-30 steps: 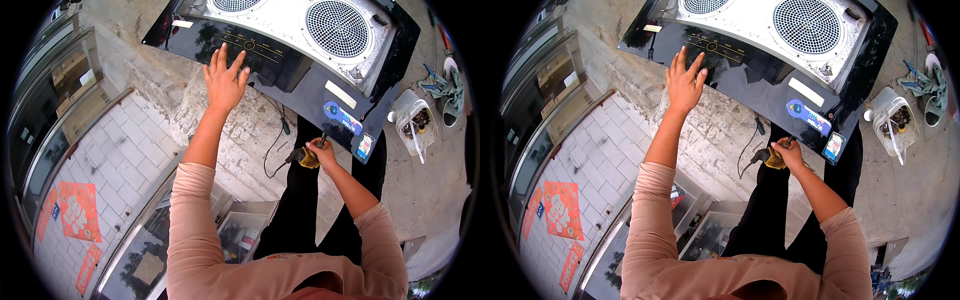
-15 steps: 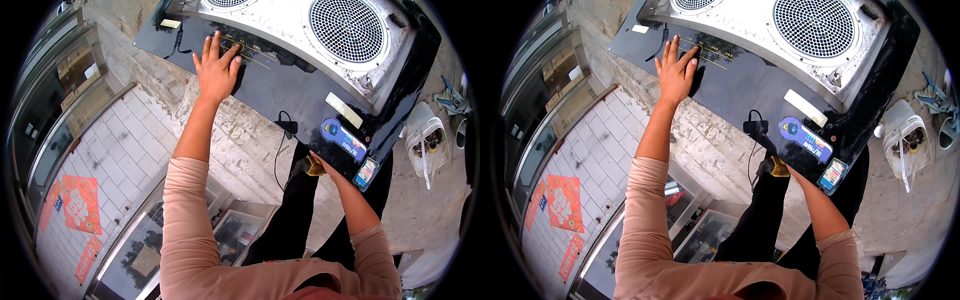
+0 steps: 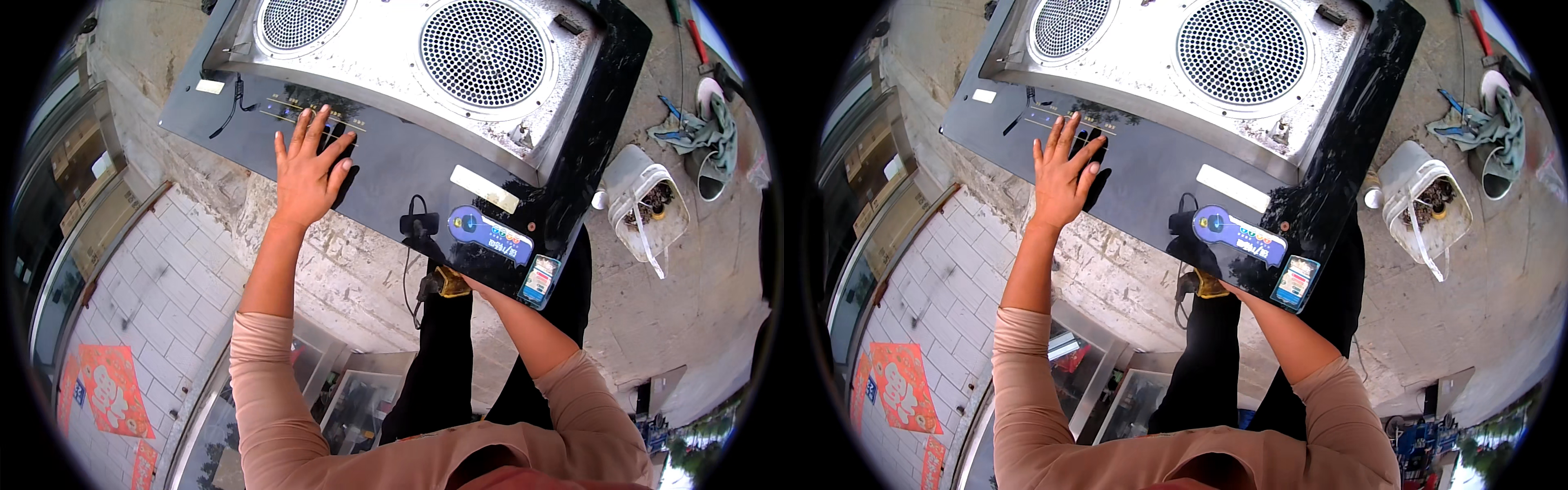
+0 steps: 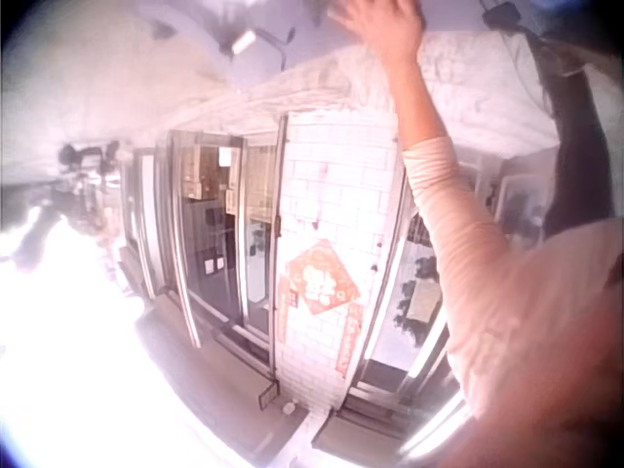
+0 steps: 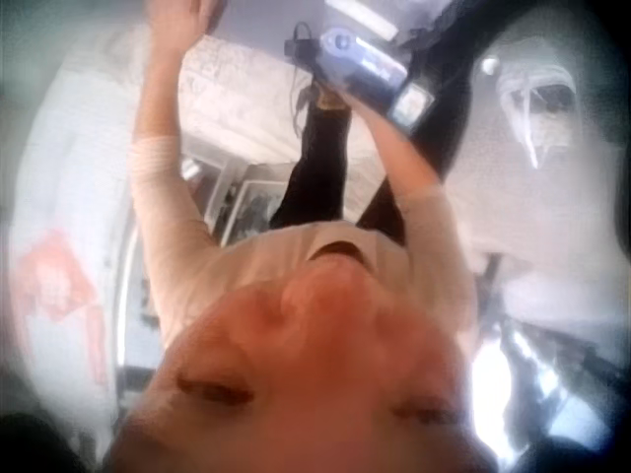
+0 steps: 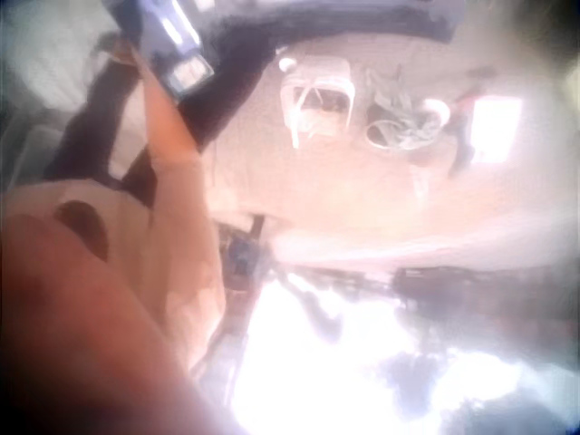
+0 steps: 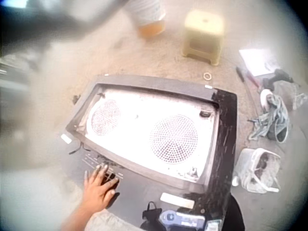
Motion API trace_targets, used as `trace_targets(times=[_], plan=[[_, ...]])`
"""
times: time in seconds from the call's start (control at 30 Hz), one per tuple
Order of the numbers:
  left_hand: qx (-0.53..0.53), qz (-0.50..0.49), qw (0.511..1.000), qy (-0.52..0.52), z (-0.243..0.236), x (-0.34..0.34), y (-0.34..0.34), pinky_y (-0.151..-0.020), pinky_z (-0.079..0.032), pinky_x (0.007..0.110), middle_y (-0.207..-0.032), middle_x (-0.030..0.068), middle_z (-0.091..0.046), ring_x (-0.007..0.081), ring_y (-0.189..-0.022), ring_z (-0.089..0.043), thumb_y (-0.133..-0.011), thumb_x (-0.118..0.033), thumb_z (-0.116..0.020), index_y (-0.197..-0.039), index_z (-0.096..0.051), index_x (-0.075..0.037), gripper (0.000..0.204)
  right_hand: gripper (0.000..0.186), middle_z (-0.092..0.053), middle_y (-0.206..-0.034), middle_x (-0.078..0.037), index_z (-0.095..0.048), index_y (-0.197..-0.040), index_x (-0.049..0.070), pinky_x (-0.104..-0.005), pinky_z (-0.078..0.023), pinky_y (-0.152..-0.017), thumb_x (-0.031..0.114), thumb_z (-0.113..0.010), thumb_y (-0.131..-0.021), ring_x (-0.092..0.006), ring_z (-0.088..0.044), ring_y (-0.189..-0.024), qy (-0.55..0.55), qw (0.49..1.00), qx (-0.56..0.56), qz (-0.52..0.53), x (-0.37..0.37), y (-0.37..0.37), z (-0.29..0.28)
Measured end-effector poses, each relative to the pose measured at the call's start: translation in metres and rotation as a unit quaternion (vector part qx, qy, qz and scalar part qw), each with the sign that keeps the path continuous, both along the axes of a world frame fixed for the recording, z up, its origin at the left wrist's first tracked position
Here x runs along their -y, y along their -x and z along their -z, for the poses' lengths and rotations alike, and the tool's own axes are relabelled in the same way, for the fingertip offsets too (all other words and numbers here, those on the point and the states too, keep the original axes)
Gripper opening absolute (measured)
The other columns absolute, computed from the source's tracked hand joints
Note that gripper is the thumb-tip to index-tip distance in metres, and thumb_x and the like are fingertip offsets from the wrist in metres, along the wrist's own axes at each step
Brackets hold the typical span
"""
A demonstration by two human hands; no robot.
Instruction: The person plugs in a power adapter and tests the control panel of a range hood. They then retrieve a black filter panel from a workshop area and attempt to install it onto the range hood, using a screwdriver to secure it.
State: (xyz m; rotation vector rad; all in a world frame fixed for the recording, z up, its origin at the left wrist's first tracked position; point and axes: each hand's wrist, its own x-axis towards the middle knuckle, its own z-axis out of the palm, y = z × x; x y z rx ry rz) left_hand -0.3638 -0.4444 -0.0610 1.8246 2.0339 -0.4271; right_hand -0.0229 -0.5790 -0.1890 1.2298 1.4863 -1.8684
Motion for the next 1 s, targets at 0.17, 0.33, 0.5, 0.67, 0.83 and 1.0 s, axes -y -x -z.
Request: trace_targets(times=[0.17, 0.33, 0.5, 0.67, 0.83, 1.0], plan=[[0.032, -0.023, 0.994, -0.102, 0.006, 0.006, 0.005, -0.112, -0.015, 0.058, -0.148, 0.0089, -0.04, 0.0316, -0.138, -0.033, -0.091, -0.036, -0.05, -0.127, -0.061, -0.022, 0.041, 0.06, -0.038, -0.146, -0.017, -0.042, -0.139, 0.006, -0.0445, -0.025, -0.112, 0.038, -0.055, -0.09, -0.0346, -0.036, -0.134, -0.009, 1.0, 0.009, -0.005, -0.01, 0.007, -0.001], [0.052, -0.026, 0.988, -0.144, 0.01, 0.008, 0.008, -0.109, -0.02, 0.059, -0.141, 0.007, -0.048, 0.0309, -0.132, -0.042, -0.087, -0.037, -0.054, -0.123, -0.062, -0.019, 0.041, 0.059, -0.04, -0.145, -0.017, -0.043, -0.138, 0.006, -0.0434, -0.027, -0.111, 0.037, -0.056, -0.09, -0.0337, -0.038, -0.133, -0.035, 0.999, 0.014, 0.003, -0.006, 0.007, 0.004], [0.064, -0.033, 0.986, -0.148, 0.01, 0.006, 0.007, -0.109, -0.022, 0.057, -0.136, 0.0062, -0.051, 0.0305, -0.129, -0.044, -0.085, -0.034, -0.056, -0.12, -0.064, -0.017, 0.039, 0.058, -0.041, -0.144, -0.016, -0.044, -0.137, 0.006, -0.0423, -0.028, -0.11, 0.037, -0.058, -0.09, -0.0327, -0.039, -0.131, -0.063, 0.998, 0.016, 0.005, -0.002, 0.008, 0.008], [0.072, -0.031, 0.986, -0.144, 0.009, 0.006, 0.01, -0.109, -0.023, 0.056, -0.134, 0.0064, -0.053, 0.03, -0.128, -0.046, -0.085, -0.034, -0.056, -0.117, -0.064, -0.016, 0.038, 0.057, -0.043, -0.142, -0.016, -0.046, -0.136, 0.006, -0.0412, -0.029, -0.11, 0.036, -0.06, -0.089, -0.0318, -0.04, -0.13, -0.099, 0.995, 0.016, -0.002, 0.0, 0.008, 0.012], [0.079, -0.032, 0.986, -0.143, 0.01, 0.008, 0.011, -0.109, -0.024, 0.056, -0.133, 0.0066, -0.054, 0.0303, -0.127, -0.046, -0.084, -0.033, -0.057, -0.116, -0.064, -0.016, 0.037, 0.057, -0.045, -0.141, -0.015, -0.047, -0.135, 0.006, -0.0401, -0.031, -0.109, 0.035, -0.061, -0.089, -0.0309, -0.041, -0.129, -0.148, 0.989, 0.014, -0.007, 0.005, 0.007, 0.018], [0.073, -0.038, 0.985, -0.149, 0.008, 0.008, 0.012, -0.108, -0.023, 0.056, -0.133, 0.0094, -0.053, 0.0321, -0.126, -0.046, -0.086, -0.034, -0.054, -0.121, -0.061, -0.012, 0.041, 0.056, -0.046, -0.14, -0.015, -0.048, -0.134, 0.005, -0.039, -0.032, -0.108, 0.035, -0.063, -0.089, -0.0299, -0.043, -0.128, -0.197, 0.98, 0.001, -0.014, 0.012, 0.001, 0.022]])
